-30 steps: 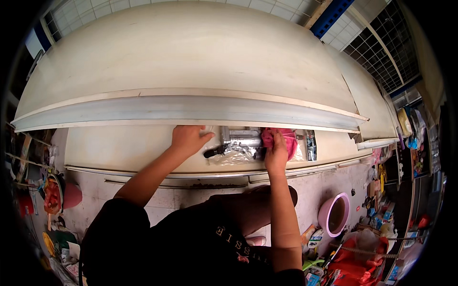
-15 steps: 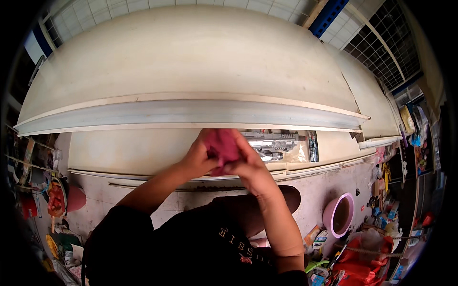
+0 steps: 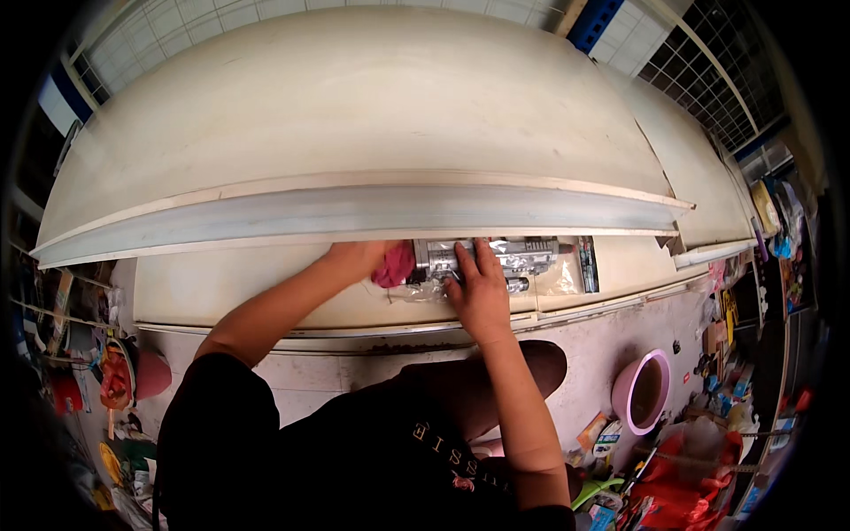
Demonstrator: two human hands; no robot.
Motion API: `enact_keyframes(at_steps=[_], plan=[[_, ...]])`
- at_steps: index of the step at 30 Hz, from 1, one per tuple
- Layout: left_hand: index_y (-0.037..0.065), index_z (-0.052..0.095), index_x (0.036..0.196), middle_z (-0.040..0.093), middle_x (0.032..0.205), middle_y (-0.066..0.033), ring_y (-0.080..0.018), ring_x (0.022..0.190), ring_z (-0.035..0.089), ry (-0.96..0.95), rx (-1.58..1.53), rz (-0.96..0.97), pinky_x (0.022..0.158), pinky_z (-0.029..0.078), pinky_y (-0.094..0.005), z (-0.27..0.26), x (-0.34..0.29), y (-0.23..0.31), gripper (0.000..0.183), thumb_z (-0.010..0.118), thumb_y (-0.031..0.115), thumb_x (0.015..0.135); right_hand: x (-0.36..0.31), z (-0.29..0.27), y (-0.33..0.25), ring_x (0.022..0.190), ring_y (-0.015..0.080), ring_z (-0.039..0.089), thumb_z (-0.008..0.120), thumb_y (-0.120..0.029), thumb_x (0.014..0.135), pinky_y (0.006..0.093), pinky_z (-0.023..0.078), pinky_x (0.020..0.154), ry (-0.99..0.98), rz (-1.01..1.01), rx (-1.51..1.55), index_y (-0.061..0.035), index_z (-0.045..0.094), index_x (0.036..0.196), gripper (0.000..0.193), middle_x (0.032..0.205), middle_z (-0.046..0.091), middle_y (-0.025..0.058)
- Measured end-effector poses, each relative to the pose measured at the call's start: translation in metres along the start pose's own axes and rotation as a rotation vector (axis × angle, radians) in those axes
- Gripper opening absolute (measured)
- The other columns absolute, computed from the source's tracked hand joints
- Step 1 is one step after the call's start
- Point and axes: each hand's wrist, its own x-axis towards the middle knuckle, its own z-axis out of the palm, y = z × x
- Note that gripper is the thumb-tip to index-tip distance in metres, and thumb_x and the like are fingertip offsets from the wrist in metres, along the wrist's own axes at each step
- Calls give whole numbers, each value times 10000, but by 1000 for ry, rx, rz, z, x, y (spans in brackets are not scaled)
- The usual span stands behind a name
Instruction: The person cleans a toy gun and its packaging with a cloth before placing the items back on a shelf.
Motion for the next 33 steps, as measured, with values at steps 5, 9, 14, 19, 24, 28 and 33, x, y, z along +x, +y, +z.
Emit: enact_keyframes(at_steps=[5, 9, 14, 19, 24, 28, 33], plan=[[121, 683, 946, 615, 1023, -144, -343, 976, 569, 59, 54, -254, 856, 459, -406, -14, 34, -23, 262, 590, 78, 705, 0, -5, 2, 1266, 365, 356, 650, -190, 777, 420, 301, 1056, -32, 9, 29, -96, 512, 1272, 522, 1387, 367, 197], [116, 685, 925, 610, 1021, -144, -344, 980, 563, 13, -175, -422, 857, 456, -414, -39, 36, -14, 241, 589, 96, 705, 0, 0, 4, 1275, 360, 350, 646, -191, 779, 419, 299, 1059, -17, 6, 52, -101, 505, 1281, 528, 1393, 361, 198], [107, 682, 905, 601, 1040, -149, -348, 988, 556, -25, 26, -111, 854, 454, -435, -10, 14, 15, 207, 596, 119, 717, -3, 1, 6, 1276, 357, 357, 666, -181, 767, 402, 318, 1049, 10, -24, -18, -100, 499, 1286, 552, 1393, 362, 196], [88, 626, 1034, 591, 1118, -129, -328, 1019, 554, 39, -22, -270, 864, 459, -466, -12, 23, -35, 267, 572, 262, 839, -6, -3, 7, 1288, 360, 338, 677, -212, 753, 403, 298, 1062, -45, -11, 18, -111, 482, 1304, 593, 1409, 342, 192], [85, 602, 1078, 589, 1133, -120, -319, 1029, 554, 244, -1409, -924, 871, 460, -464, -53, -3, -87, 319, 549, 314, 861, -2, -21, 3, 1335, 323, 285, 753, -300, 642, 463, 228, 1092, -182, -27, 7, -171, 382, 1377, 834, 1451, 297, 153], [83, 583, 1114, 587, 1144, -113, -312, 1038, 553, 325, -1906, -1109, 878, 460, -463, -39, -42, -92, 363, 531, 354, 879, 2, -31, 10, 1335, 238, 315, 773, -289, 615, 573, 172, 1076, -244, -95, -226, -241, 369, 1378, 865, 1450, 308, 109], [67, 511, 1207, 572, 1182, -91, -288, 1061, 550, 421, -1947, -1271, 899, 457, -457, -37, -59, -62, 494, 456, 456, 908, 17, -28, 33, 1294, 254, 367, 737, -232, 674, 518, 220, 1080, -205, -197, -223, -226, 424, 1336, 732, 1405, 374, 115]])
